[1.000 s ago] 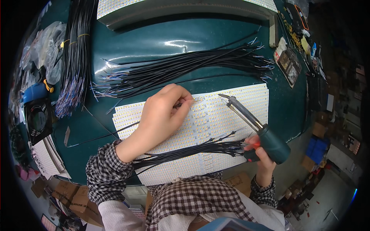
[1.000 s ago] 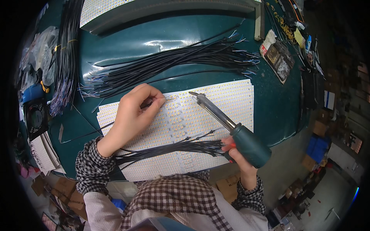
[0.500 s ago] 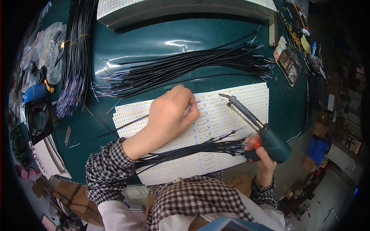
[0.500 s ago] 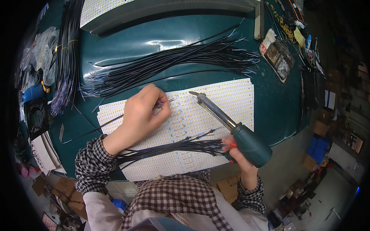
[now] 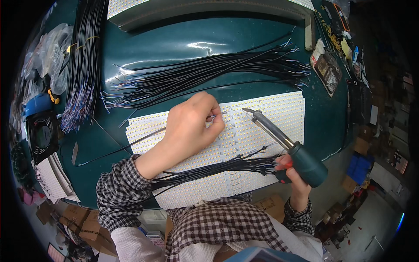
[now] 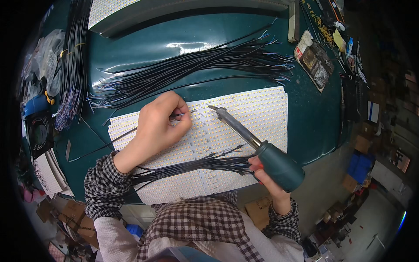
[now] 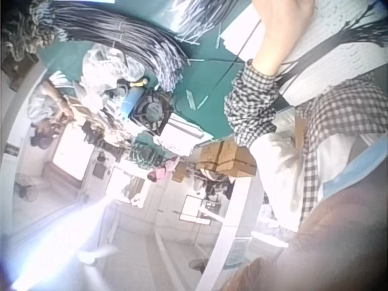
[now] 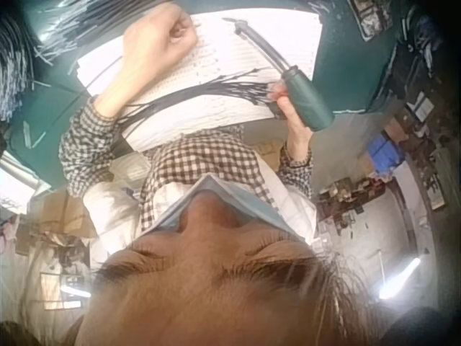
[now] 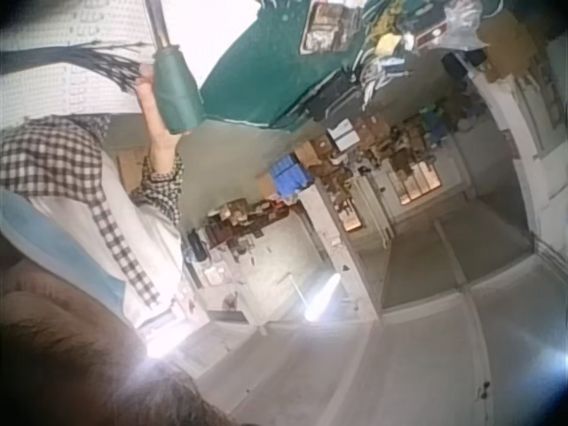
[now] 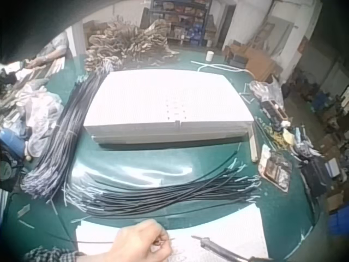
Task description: The person moves a completed LED board away, positions a new LED panel on the work table, and solders wires onto the panel using a soldering tool.
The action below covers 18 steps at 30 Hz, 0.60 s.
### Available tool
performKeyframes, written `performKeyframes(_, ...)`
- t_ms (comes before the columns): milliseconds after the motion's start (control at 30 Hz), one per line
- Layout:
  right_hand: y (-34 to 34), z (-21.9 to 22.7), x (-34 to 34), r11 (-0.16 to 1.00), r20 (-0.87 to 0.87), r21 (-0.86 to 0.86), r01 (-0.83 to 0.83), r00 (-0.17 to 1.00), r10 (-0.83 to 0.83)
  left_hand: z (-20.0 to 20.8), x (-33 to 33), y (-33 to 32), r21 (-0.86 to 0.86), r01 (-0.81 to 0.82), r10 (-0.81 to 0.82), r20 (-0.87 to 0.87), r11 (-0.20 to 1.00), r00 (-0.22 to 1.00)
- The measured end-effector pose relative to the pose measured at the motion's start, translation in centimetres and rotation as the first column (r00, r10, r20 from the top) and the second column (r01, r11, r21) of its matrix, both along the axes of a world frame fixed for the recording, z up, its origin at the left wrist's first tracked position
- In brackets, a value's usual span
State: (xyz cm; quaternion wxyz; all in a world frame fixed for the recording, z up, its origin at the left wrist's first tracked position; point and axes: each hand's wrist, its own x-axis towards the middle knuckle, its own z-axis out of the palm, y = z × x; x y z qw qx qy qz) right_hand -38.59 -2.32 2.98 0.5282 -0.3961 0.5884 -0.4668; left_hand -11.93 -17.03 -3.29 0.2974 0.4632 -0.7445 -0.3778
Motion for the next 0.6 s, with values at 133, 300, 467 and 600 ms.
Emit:
performKeyframes(133,0.0,-0.2,0.2,0.999,-0.071,0.032,-0.005,0.997,0.007,0.3,0.0,-0.2,0.023,-0.006,0.006,-0.007,1.0,1.0)
performKeyframes(300,-0.5,-0.3,0.5,0.998,-0.167,0.007,-0.068,0.984,0.068,0.4,0.2,-0.3,0.088,0.006,-0.004,-0.016,0.996,1.0)
performKeyframes(467,-1.4,-0.2,0.7,0.966,-0.439,-0.08,-0.244,0.879,0.186,0.4,0.2,-0.4,0.078,0.012,-0.009,-0.034,0.997,0.999)
performKeyframes(600,-1.3,0.0,1.3,0.983,-0.431,-0.032,-0.179,0.89,0.148,0.3,0.3,-0.4,0.072,0.024,-0.022,-0.032,0.997,0.999)
